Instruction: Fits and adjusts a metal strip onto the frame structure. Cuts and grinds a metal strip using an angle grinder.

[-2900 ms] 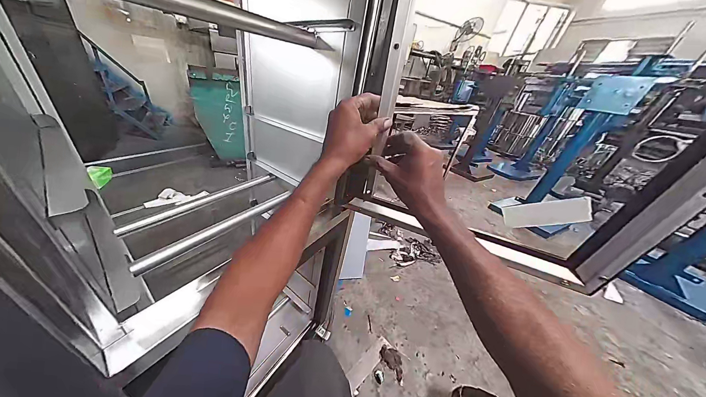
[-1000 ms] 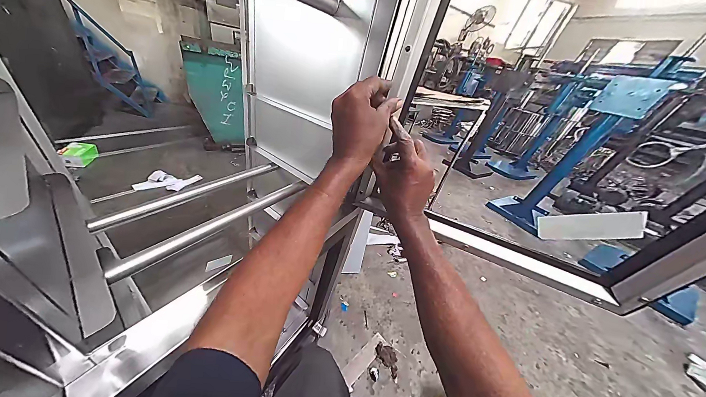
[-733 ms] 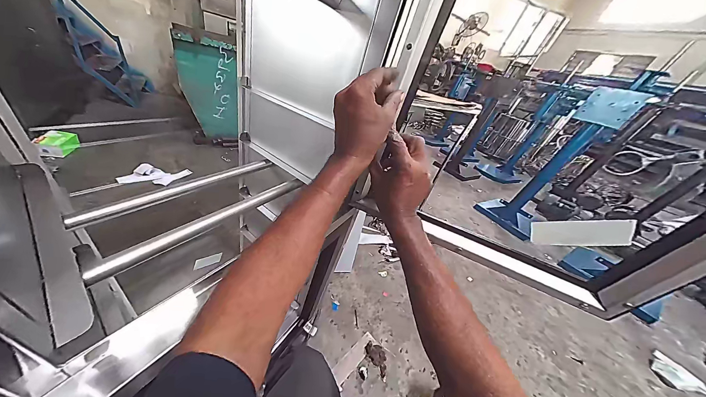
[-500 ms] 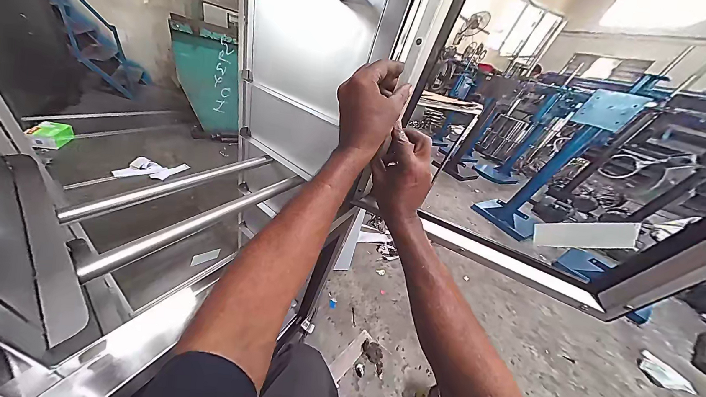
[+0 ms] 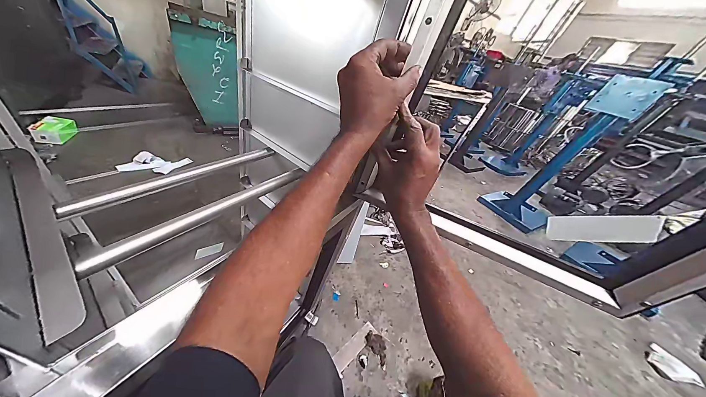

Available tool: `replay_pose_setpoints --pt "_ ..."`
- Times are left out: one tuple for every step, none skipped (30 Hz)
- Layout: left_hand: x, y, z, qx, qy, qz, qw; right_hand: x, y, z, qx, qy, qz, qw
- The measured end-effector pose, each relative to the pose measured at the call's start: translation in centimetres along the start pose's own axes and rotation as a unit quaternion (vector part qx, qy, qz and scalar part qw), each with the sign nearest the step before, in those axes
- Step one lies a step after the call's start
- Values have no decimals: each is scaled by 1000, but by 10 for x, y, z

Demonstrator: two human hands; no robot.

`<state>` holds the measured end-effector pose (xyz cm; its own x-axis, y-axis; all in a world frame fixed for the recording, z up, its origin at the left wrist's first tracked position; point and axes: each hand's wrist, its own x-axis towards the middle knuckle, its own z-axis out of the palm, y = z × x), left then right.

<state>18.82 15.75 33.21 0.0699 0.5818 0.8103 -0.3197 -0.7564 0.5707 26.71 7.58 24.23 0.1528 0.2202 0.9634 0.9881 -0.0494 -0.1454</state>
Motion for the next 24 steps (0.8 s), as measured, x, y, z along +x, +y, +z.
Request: replay_pose_setpoints --pt "0 0 0 0 0 -1 1000 0 0 0 -4 -1 -1 1000" --pt "0 0 0 -1 0 -2 1000 1 0 -1 -10 0 -2 1000" --pt "0 0 0 -4 -1 -3 1000 1 0 0 -15 3 -6 1000" --pt "0 0 0 -7 -4 -6 1000 1 1 -1 -19 6 -8 1000" --pt "0 1 -1 -10 -9 -10 1000 1 1 -1 -19 7 -10 1000" --pt "-1 1 -1 -11 -13 -15 1000 0 1 -1 -17 5 -12 1000" --pt "-1 2 -2 -10 -15 -17 1000 0 1 -2 -13 2 -12 1000" --pt "-1 2 -2 -5 -15 -17 1000 0 1 -3 -11 -2 -12 1000" --pt "-1 2 -2 -2 -14 -17 1000 0 0 -4 -12 -6 -10 1000" --pt "-1 2 -1 -2 -13 -16 1000 0 0 -5 -18 -7 -7 1000" --pt "-1 3 -1 -4 -14 -17 1000 -1 -2 -8 -23 -16 -2 1000" --pt "-1 3 -1 -9 -16 -19 1000 -2 -3 -10 -29 -19 4 999" --pt "0 3 -1 -13 -18 -20 1000 -3 -3 -10 -37 -21 6 999" --pt "0 3 -2 -15 -21 -21 999 -6 -3 -10 -47 -26 7 999" --pt "0 3 -3 -20 -23 -21 999 -7 -2 -9 -47 -28 6 999" --pt "0 3 -4 -24 -24 -22 999 -8 -2 -8 -50 -26 2 998" --pt "0 3 -3 -29 -22 -19 999 -8 -1 -7 -56 -24 -2 998" --pt "-1 2 -2 -33 -21 -15 999 -8 0 -7 -63 -23 -5 998" --pt "-1 1 -1 -34 -20 -10 999 -9 0 -7 -69 -24 -7 997" --pt "-2 0 0 -33 -20 -2 999 -9 -1 -7 -70 -25 -8 997" --pt "-2 -1 0 -31 -18 4 999 -10 -1 -7 -71 -25 -8 997" --pt "-2 -1 -1 -25 -15 10 1000 -11 -2 -7 -72 -25 -8 997" --pt "-2 -1 -1 -17 -14 14 1000 -11 -2 -7 -75 -27 -7 997" --pt "-2 -1 0 -6 -11 19 1000 -10 -2 -7 -76 -26 -9 997"
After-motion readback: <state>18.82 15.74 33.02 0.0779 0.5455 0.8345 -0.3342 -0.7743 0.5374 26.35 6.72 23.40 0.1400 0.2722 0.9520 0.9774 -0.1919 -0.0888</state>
